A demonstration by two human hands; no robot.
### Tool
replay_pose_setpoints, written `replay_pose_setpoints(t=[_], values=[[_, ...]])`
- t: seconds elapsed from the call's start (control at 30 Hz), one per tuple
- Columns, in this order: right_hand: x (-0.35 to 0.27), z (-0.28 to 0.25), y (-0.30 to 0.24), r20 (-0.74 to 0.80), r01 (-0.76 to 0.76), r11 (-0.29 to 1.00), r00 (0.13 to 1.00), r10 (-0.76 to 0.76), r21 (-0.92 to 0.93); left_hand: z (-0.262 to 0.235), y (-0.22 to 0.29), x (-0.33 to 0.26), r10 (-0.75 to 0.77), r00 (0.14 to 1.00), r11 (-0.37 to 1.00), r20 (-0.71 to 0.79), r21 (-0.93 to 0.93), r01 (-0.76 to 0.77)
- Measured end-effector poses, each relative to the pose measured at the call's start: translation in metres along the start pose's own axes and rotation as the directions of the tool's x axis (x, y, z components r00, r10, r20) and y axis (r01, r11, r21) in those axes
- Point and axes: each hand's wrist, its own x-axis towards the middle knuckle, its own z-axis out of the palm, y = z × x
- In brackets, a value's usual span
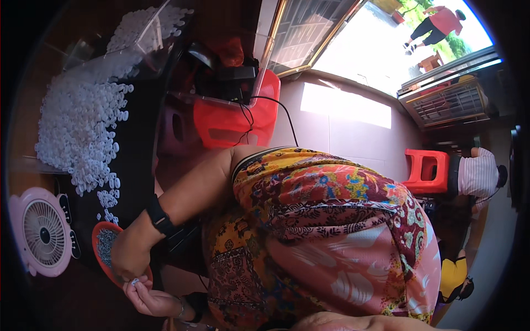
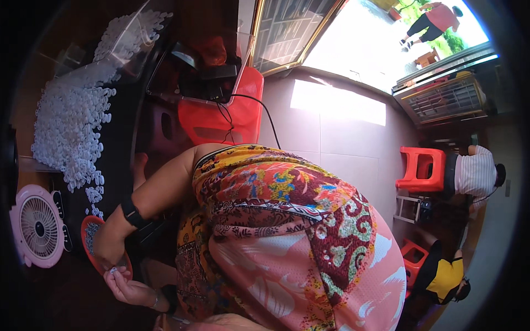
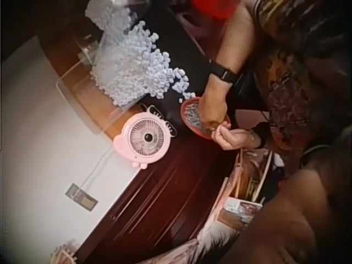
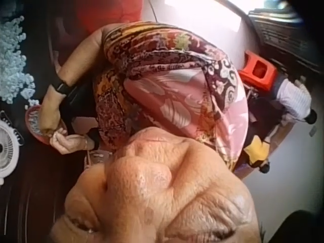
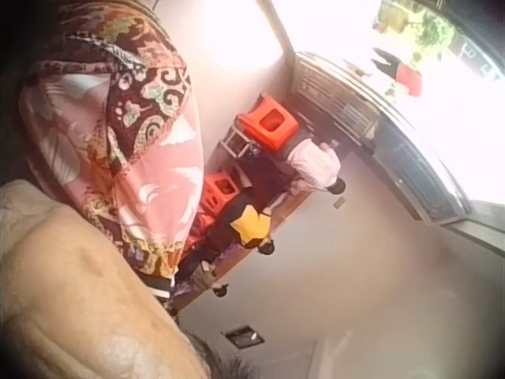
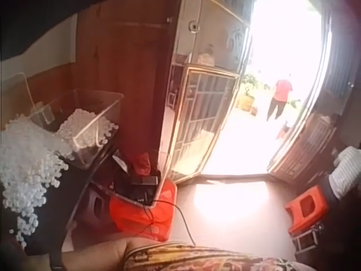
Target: Assembling small white plastic components by inserting metal pins into them.
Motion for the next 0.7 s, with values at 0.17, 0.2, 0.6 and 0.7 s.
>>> replay_pose_setpoints(t=[0.17,0.2,0.6,0.7], values=[[0.000,-0.005,0.006,0.149,-0.141,0.989,0.980,0.132,0.053,0.001,-0.010,0.005,-0.085,0.996,0.996,-0.031,-0.041,0.084],[0.005,-0.006,0.014,0.188,-0.039,0.995,0.982,0.021,0.090,0.003,-0.008,0.008,-0.023,1.000,0.999,0.000,-0.035,0.023],[-0.005,-0.043,-0.017,0.109,-0.418,0.837,0.907,0.407,0.354,-0.002,-0.001,0.011,-0.168,0.985,0.968,0.026,-0.184,0.170],[-0.021,-0.063,-0.018,0.004,-0.462,0.777,0.861,0.509,0.426,0.011,-0.001,0.018,-0.248,0.968,0.934,0.042,-0.253,0.251]])
